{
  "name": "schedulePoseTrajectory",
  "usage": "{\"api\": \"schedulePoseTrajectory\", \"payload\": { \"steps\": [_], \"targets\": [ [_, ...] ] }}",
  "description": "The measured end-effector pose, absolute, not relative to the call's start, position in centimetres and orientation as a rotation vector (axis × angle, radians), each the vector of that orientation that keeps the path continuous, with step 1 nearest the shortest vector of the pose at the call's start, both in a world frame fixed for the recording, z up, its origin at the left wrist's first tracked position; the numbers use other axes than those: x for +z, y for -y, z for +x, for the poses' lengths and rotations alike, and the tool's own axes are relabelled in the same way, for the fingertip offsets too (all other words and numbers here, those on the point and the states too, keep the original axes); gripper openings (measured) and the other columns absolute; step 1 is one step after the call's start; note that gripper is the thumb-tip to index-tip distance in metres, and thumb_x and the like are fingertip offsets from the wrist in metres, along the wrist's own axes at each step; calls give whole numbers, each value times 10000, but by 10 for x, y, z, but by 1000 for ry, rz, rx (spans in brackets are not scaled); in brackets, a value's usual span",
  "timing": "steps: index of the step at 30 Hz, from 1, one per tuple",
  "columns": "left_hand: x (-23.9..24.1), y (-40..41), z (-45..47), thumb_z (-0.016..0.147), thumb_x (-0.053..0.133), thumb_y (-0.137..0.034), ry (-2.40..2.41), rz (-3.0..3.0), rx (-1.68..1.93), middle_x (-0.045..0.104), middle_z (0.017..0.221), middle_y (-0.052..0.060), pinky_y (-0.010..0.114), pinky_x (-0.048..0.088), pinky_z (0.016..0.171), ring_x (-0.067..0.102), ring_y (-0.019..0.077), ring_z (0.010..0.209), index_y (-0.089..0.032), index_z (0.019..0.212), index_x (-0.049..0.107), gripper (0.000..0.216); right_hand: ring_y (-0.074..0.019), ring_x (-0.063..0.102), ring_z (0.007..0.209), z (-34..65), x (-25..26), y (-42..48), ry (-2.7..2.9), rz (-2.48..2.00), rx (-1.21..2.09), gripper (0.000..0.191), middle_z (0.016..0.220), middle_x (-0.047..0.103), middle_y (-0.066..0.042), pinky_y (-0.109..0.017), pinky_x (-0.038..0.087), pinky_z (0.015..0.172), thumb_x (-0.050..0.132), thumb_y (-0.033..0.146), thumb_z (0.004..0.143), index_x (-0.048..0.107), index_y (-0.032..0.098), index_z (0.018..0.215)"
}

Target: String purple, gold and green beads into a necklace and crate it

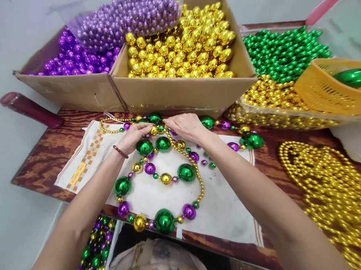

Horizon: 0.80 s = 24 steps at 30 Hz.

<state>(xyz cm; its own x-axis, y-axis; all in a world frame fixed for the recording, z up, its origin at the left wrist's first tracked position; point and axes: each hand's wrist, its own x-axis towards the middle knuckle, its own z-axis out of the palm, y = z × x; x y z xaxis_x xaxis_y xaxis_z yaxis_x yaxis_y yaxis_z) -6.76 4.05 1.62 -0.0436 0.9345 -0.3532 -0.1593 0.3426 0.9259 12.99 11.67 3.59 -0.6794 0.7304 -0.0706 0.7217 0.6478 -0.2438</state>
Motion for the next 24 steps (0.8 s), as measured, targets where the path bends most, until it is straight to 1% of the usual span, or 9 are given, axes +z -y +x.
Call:
{"api": "schedulePoseTrajectory", "payload": {
  "steps": [4,7,14,20,24],
  "targets": [
    [17,-41,-68,698,831,-304,-1315,795,1051,753,872,81,218,494,580,683,142,646,-113,913,747,299,-239,642,838,129,34,-119,2840,-1239,363,571,1017,748,-69,-319,284,649,184,450,1051,708,233,987],
    [18,-41,-67,684,842,-303,-1322,771,1043,749,856,74,219,497,575,677,139,630,-113,916,742,316,-240,642,829,130,35,-119,2862,-1228,314,556,996,750,-71,-315,284,644,205,456,1050,702,224,960],
    [18,-42,-66,684,842,-296,-1354,747,1037,729,806,56,225,487,554,664,141,612,-116,902,736,302,-253,642,900,130,41,-116,2871,-1196,262,531,1053,743,-99,-325,313,667,238,446,1050,689,204,906],
    [18,-41,-66,680,844,-299,-1353,752,1035,720,785,52,214,469,534,660,139,607,-110,904,735,313,-256,633,904,131,42,-116,2901,-1140,178,530,1043,739,-108,-321,272,629,231,440,1051,680,190,919],
    [18,-42,-65,668,854,-316,-1346,768,1039,722,776,57,220,478,556,649,135,611,-110,865,738,309,-261,626,917,130,39,-114,2907,-1104,134,528,1030,729,-113,-322,258,619,239,452,1046,682,190,927]
  ]
}}
